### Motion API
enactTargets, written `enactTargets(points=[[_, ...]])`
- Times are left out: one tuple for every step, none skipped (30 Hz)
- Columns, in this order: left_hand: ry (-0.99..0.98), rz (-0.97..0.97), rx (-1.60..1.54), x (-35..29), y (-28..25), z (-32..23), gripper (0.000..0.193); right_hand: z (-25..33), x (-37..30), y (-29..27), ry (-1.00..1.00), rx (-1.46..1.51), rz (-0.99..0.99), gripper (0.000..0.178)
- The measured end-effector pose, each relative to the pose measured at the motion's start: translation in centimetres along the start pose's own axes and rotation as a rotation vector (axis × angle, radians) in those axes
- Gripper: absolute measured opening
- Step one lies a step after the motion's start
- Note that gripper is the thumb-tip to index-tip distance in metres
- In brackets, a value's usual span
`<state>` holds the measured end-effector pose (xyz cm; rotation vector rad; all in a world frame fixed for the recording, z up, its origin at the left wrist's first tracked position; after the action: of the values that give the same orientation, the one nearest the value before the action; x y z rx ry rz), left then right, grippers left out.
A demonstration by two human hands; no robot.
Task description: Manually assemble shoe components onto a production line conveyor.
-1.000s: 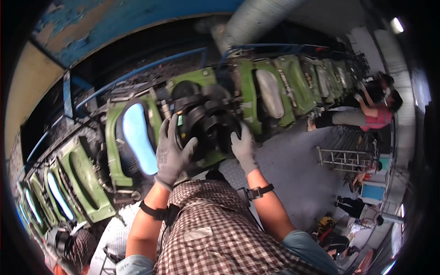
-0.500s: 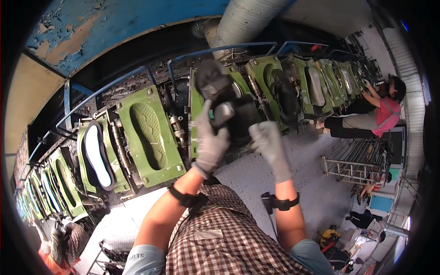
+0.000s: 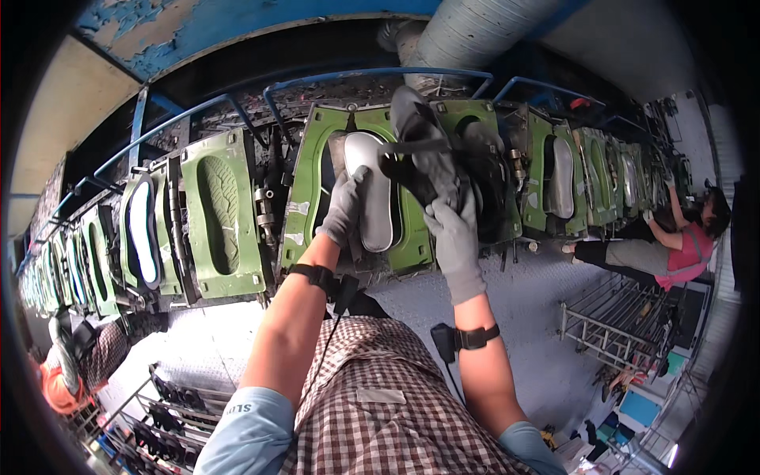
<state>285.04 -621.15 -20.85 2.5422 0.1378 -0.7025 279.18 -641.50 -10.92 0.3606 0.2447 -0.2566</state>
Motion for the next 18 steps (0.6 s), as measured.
enactTargets(points=[[-0.002, 0.033, -0.091, -0.5, 0.1, 0.3, 0.05, 0.7, 1.5, 0.6, -0.029, -0.027, 0.04, 0.047], [0.043, 0.005, -0.105, -1.3, -0.2, 0.4, 0.048, 0.5, 3.2, 0.9, -0.08, -0.118, 0.095, 0.05], [0.014, 0.047, -0.179, -2.3, -1.0, 0.4, 0.045, 0.9, 4.3, 2.7, -0.073, -0.265, 0.073, 0.05], [0.049, 0.069, -0.122, -2.7, -0.7, 0.7, 0.045, -0.4, 6.2, 2.6, -0.154, -0.396, 0.048, 0.051], [0.082, 0.088, -0.064, -2.9, -0.6, 1.0, 0.045, -1.9, 7.5, 2.5, -0.234, -0.525, 0.022, 0.052], [0.049, 0.059, 0.026, -4.2, 0.2, 0.9, 0.046, -1.7, 7.4, 3.4, -0.397, -0.594, 0.084, 0.056], [0.056, 0.086, 0.052, -5.2, 0.6, 1.3, 0.05, -2.9, 7.4, 3.1, -0.425, -0.576, 0.146, 0.058], [0.087, 0.127, 0.118, -6.0, 1.1, 1.6, 0.052, -3.5, 7.4, 2.3, -0.508, -0.705, 0.193, 0.057], [0.117, 0.155, 0.186, -7.1, 1.0, 1.7, 0.055, -4.1, 6.8, 1.8, -0.583, -0.827, 0.25, 0.056], [0.124, 0.099, 0.167, -8.1, 0.4, 1.5, 0.06, -3.6, 5.2, 2.5, -0.421, -0.702, 0.323, 0.054], [0.127, 0.074, 0.166, -7.9, -0.8, 1.6, 0.06, -4.1, 3.0, 2.8, -0.366, -0.842, 0.38, 0.054], [0.09, -0.024, 0.188, -7.6, -1.8, 2.0, 0.059, -3.3, 0.8, 3.4, -0.594, -1.019, 0.438, 0.055], [0.043, -0.113, 0.212, -7.5, -2.1, 2.2, 0.058, -3.1, -1.1, 3.3, -0.821, -1.194, 0.48, 0.055], [0.056, -0.105, 0.37, -8.2, -2.7, 2.2, 0.053, -4.3, -2.7, 2.6, -0.772, -1.317, 0.513, 0.055], [0.05, -0.093, 0.373, -9.4, -2.2, 2.0, 0.053, -6.0, -3.9, 1.4, -0.714, -1.445, 0.529, 0.054], [-0.227, -0.082, 0.23, -11.3, -1.8, 2.5, 0.047, -8.2, -4.8, 0.1, -0.591, -1.644, 0.598, 0.058], [-0.498, -0.082, 0.086, -13.5, -2.1, 3.2, 0.041, -9.2, -6.6, -0.1, -0.537, -1.5, 0.609, 0.055], [-0.227, 0.139, 0.083, -14.5, -3.6, 4.0, 0.044, -9.9, -8.6, 0.5, -0.571, -1.485, 0.602, 0.053]])
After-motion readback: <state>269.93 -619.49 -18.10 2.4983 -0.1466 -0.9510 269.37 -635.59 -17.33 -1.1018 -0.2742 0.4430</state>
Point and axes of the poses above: each hand's wrist, its own x-axis towards the middle knuckle, its own y-axis out of the palm, z = x × y, the point moved 3 cm from there along x, towards the middle knuckle, and after that the axes turned 2 degrees about -y, right-handed, at the moved point
